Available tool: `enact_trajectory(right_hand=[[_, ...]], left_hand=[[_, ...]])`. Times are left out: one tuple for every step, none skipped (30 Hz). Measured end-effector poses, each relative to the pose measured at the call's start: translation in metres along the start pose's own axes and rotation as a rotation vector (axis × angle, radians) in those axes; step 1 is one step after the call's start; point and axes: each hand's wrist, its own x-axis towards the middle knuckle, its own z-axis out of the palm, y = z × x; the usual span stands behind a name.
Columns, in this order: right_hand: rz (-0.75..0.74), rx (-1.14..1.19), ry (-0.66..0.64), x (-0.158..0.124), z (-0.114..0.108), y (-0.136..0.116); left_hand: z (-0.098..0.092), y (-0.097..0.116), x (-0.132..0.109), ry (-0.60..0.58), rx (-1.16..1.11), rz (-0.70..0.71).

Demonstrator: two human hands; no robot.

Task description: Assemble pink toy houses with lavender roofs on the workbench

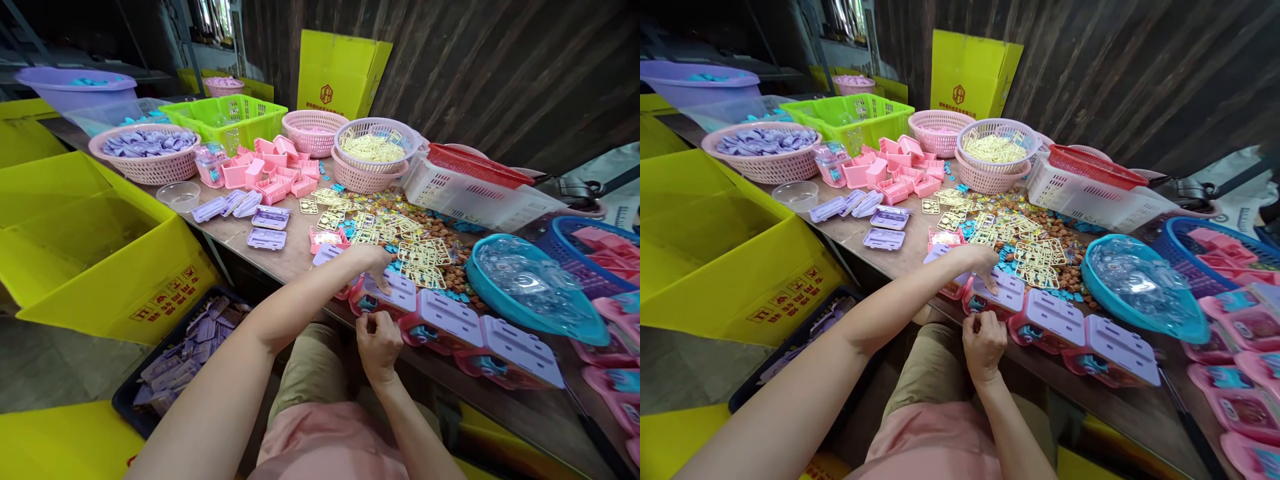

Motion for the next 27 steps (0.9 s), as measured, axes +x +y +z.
enact_trajectory(right_hand=[[0.002, 0.001, 0.001, 0.000, 0.000, 0.000], [0.005, 0.003, 0.002, 0.000, 0.001, 0.000], [0.009, 0.006, 0.004, 0.000, 0.001, -0.001], [0.015, 0.009, 0.006, 0.000, 0.001, -0.001], [0.023, 0.012, 0.010, 0.000, 0.002, -0.002], [0.034, 0.017, 0.016, 0.000, 0.002, -0.003], [0.048, 0.023, 0.023, 0.000, 0.003, -0.003], [0.060, 0.029, 0.030, 0.000, 0.003, -0.004], [0.068, 0.035, 0.033, 0.000, 0.003, -0.005], [0.072, 0.041, 0.034, 0.000, 0.004, -0.005], [0.071, 0.045, 0.031, 0.000, 0.004, -0.006], [0.068, 0.047, 0.027, 0.001, 0.005, -0.006], [0.063, 0.048, 0.024, 0.001, 0.005, -0.006], [0.058, 0.047, 0.024, 0.002, 0.006, -0.006], [0.054, 0.046, 0.027, 0.002, 0.005, -0.005], [0.047, 0.044, 0.031, 0.002, 0.005, -0.005], [0.038, 0.040, 0.037, 0.002, 0.003, -0.004], [0.026, 0.036, 0.042, 0.002, 0.002, -0.003], [0.013, 0.031, 0.047, 0.001, 0.000, -0.003], [0.000, 0.024, 0.051, 0.001, -0.001, -0.002], [-0.009, 0.016, 0.053, 0.001, -0.001, -0.001], [-0.013, 0.009, 0.055, 0.001, -0.001, 0.000], [-0.010, 0.004, 0.058, 0.001, 0.001, 0.000], [-0.003, 0.002, 0.061, 0.001, 0.002, 0.001], [0.008, 0.005, 0.063, 0.002, 0.004, 0.001], [0.021, 0.013, 0.065, 0.002, 0.005, 0.000], [0.036, 0.027, 0.066, 0.002, 0.006, 0.000]], left_hand=[[0.000, 0.001, -0.001, -0.007, 0.005, 0.000], [-0.001, 0.001, -0.001, -0.008, 0.004, 0.000], [-0.001, 0.001, -0.001, 0.000, -0.007, -0.004], [-0.001, 0.001, -0.001, 0.019, -0.028, -0.011], [-0.001, 0.001, -0.001, 0.040, -0.051, -0.019], [-0.001, 0.002, -0.001, 0.057, -0.067, -0.029], [-0.001, 0.002, 0.000, 0.062, -0.071, -0.035], [-0.001, 0.002, 0.000, 0.059, -0.066, -0.037], [-0.001, 0.002, 0.001, 0.046, -0.052, -0.034], [-0.002, 0.001, 0.001, 0.028, -0.033, -0.032], [-0.002, 0.001, 0.002, 0.010, -0.013, -0.034], [-0.002, 0.001, 0.003, -0.004, 0.006, -0.040], [-0.002, 0.000, 0.003, -0.016, 0.024, -0.047], [-0.003, 0.000, 0.004, -0.024, 0.041, -0.053], [-0.003, -0.001, 0.004, -0.030, 0.059, -0.055], [-0.003, -0.001, 0.004, -0.033, 0.078, -0.050], [-0.003, -0.001, 0.004, -0.037, 0.099, -0.038], [-0.003, 0.000, 0.004, -0.042, 0.124, -0.024], [-0.002, 0.000, 0.004, -0.046, 0.151, -0.008], [-0.002, 0.000, 0.004, -0.051, 0.180, 0.008], [-0.002, 0.000, 0.005, -0.052, 0.208, 0.023], [-0.002, -0.001, 0.007, -0.056, 0.235, 0.034], [-0.001, -0.002, 0.008, -0.061, 0.260, 0.047], [-0.001, -0.003, 0.010, -0.060, 0.282, 0.054], [-0.001, -0.004, 0.011, -0.061, 0.299, 0.059], [-0.001, -0.005, 0.011, -0.062, 0.311, 0.062], [-0.001, -0.006, 0.011, -0.064, 0.320, 0.063]])
